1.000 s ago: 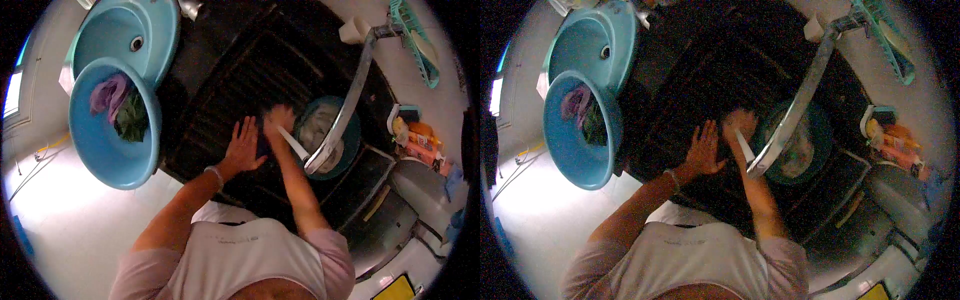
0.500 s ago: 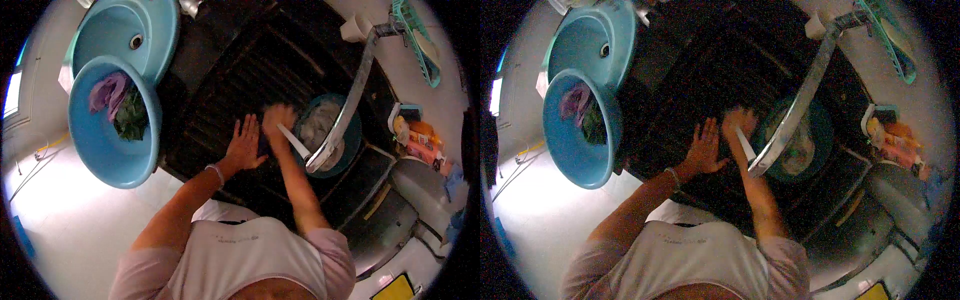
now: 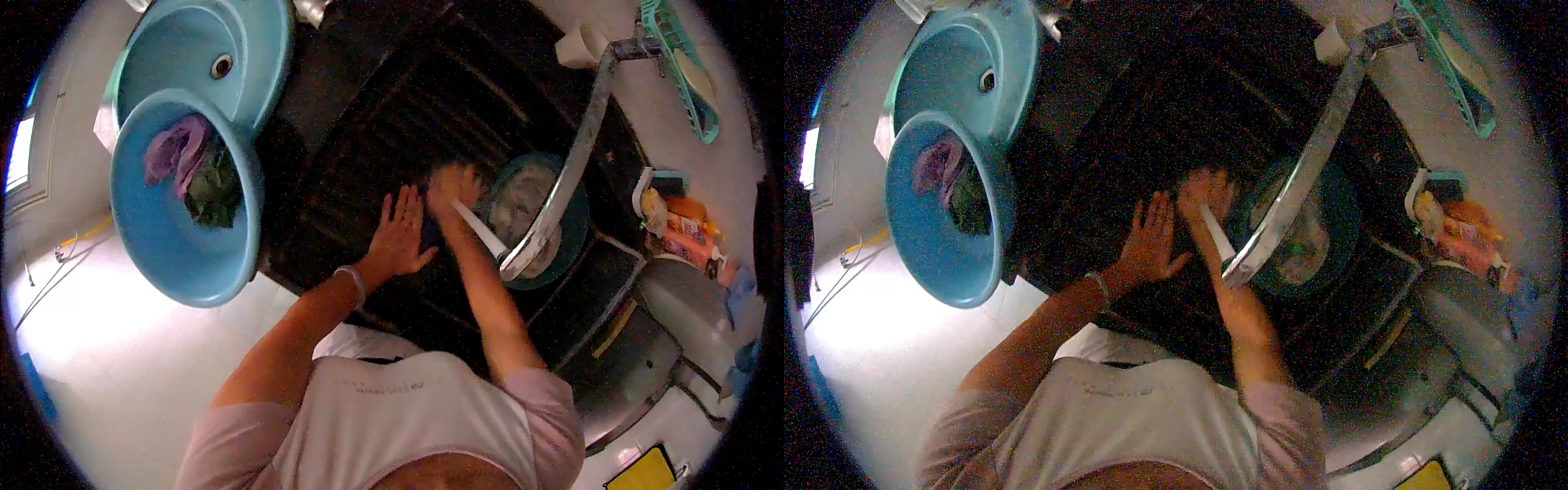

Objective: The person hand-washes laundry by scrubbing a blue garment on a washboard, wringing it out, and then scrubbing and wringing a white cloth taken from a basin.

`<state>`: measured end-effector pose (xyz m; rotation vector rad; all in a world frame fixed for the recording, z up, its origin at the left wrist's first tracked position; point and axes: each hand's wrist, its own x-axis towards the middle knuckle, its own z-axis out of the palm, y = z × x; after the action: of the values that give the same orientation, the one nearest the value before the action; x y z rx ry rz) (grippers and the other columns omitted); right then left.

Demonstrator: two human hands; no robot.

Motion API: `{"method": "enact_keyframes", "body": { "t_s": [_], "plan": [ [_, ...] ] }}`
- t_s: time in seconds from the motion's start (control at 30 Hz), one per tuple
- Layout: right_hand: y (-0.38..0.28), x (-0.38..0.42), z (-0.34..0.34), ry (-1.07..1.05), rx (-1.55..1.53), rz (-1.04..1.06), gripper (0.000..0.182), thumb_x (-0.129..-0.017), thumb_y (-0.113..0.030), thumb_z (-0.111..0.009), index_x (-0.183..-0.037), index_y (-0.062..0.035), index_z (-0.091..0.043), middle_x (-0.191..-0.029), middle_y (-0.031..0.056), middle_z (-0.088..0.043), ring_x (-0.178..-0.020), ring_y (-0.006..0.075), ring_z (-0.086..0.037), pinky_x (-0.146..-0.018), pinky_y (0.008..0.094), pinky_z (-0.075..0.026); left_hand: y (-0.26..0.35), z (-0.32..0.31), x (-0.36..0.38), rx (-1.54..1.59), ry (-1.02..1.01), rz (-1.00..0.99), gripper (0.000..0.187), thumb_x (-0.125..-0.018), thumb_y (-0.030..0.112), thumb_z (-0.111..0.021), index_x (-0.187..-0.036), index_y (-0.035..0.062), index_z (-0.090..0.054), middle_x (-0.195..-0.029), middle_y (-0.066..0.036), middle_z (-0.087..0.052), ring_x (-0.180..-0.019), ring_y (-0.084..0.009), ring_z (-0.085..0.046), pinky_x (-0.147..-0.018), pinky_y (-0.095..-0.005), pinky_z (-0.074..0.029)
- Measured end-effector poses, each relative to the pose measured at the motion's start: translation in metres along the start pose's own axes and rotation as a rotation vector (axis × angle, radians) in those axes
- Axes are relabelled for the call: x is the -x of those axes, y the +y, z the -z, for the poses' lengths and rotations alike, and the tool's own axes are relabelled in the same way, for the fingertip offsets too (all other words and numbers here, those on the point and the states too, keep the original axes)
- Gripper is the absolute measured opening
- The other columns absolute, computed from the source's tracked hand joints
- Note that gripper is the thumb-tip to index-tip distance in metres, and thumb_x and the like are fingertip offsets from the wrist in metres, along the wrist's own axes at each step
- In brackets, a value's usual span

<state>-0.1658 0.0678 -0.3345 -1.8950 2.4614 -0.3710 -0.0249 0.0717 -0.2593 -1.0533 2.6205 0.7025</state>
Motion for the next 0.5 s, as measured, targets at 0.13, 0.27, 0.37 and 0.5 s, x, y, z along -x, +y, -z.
{"method": "enact_keyframes", "body": {
  "t_s": [0.13, 0.27, 0.37, 0.5],
  "plan": [
    [-0.008, -0.072, 0.011, 0.035, 0.013, -0.206, 0.037, -0.082, -0.037, -0.052, -0.086, -0.003, -0.063, -0.108, 0.0113, -0.054, -0.101, 0.0358, -0.044, -0.082, 0.0543, -0.034, -0.01, -0.006, 0.002, 0.086, 0.114, -0.004, 0.088, -0.08, 0.058, -0.039, -0.135, -0.007, -0.015, -0.144, -0.022, -0.004, -0.133, -0.0372, 0.0, -0.106, -0.0519, -0.001],
    [-0.013, -0.004, 0.051, -0.022, -0.237, -0.236, 0.037, -0.082, -0.037, -0.054, -0.091, -0.0026, -0.063, -0.112, 0.0143, -0.052, -0.109, 0.039, -0.041, -0.091, 0.0523, -0.029, -0.01, -0.01, 0.002, 0.122, 0.13, -0.034, 0.086, -0.08, 0.058, -0.04, -0.136, -0.003, -0.017, -0.145, -0.019, -0.005, -0.134, -0.0368, 0.0, -0.106, -0.0517, -0.001],
    [-0.029, 0.068, 0.087, -0.044, -0.538, -0.122, 0.031, -0.081, -0.031, -0.056, -0.089, -0.0018, -0.061, -0.106, 0.0196, -0.053, -0.104, 0.0375, -0.046, -0.09, 0.0507, -0.031, -0.011, 0.005, 0.002, -0.061, -0.073, -0.082, 0.084, -0.08, 0.056, -0.041, -0.137, -0.0001, -0.017, -0.145, -0.017, -0.006, -0.133, -0.0371, 0.0, -0.105, -0.0523, -0.001],
    [-0.026, -0.022, 0.048, -0.417, -0.065, -0.254, 0.029, -0.083, -0.031, -0.051, -0.09, -0.0051, -0.061, -0.109, 0.0198, -0.051, -0.105, 0.0393, -0.044, -0.088, 0.054, -0.033, -0.005, 0.001, -0.001, -0.01, -0.072, -0.009, 0.083, -0.08, 0.056, -0.042, -0.137, 0.0007, -0.018, -0.146, -0.016, -0.005, -0.133, -0.0377, 0.0, -0.105, -0.0533, -0.002]
  ]
}}
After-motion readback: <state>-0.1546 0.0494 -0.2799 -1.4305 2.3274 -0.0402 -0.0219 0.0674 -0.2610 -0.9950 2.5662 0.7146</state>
